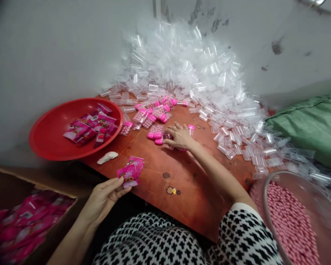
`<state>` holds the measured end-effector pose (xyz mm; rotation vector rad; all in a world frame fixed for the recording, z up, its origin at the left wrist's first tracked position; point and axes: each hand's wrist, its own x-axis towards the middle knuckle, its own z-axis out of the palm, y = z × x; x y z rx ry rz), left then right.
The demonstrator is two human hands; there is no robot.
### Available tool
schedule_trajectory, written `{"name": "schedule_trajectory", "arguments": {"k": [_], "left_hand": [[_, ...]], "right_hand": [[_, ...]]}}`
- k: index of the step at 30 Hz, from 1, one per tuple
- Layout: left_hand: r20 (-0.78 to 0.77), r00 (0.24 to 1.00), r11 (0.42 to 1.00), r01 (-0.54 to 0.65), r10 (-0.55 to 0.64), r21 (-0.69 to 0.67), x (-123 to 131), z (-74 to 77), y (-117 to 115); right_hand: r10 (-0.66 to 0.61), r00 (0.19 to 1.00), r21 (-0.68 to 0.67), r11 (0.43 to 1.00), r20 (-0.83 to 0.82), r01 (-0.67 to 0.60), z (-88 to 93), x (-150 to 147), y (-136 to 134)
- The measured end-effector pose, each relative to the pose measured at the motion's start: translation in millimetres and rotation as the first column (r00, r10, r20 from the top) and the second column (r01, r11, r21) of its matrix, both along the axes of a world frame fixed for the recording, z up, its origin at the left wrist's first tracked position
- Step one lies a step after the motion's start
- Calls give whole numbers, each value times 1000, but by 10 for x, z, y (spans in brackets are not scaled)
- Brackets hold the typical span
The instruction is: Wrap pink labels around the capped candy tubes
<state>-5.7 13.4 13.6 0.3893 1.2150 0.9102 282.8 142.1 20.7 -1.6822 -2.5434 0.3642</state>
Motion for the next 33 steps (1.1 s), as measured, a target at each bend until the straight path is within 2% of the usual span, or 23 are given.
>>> {"name": "schedule_trajectory", "arguments": {"k": [2,4,6,8,12,15,19,26,29,31,33], "left_hand": [[9,1000,1000,0,0,-5,-2,14,-23],[-2,1000,1000,-10,10,-15,3,25,-42],[-24,999,1000,-23,22,-19,5,31,-55],[-53,998,999,-38,37,-13,-7,31,-64],[-97,994,999,-52,52,-6,-71,8,-97],[-106,991,997,-78,76,-19,-108,-20,-130],[-67,989,991,-132,131,-8,-117,-49,-141],[-8,980,980,-199,199,8,-101,-54,-88],[-1,980,980,-200,200,20,-98,-34,-96],[-1,978,978,-206,207,28,-92,-24,-117],[4,972,972,-233,233,32,-82,-25,-142]], "right_hand": [[28,997,-40,999,-68,-31,72,27,-34],[-55,990,-19,998,-128,53,142,85,116],[-203,972,61,976,-115,211,188,157,418],[-300,952,110,946,-53,304,192,226,786],[-364,931,102,928,44,358,96,308,1384],[-360,928,89,932,93,352,10,335,1576],[-297,946,84,954,128,288,-56,388,1470],[-216,964,44,976,155,212,-148,588,661],[-331,942,87,941,50,326,-96,670,504],[-443,896,129,889,9,438,-21,691,510],[-558,829,152,823,39,547,50,676,563]]}}
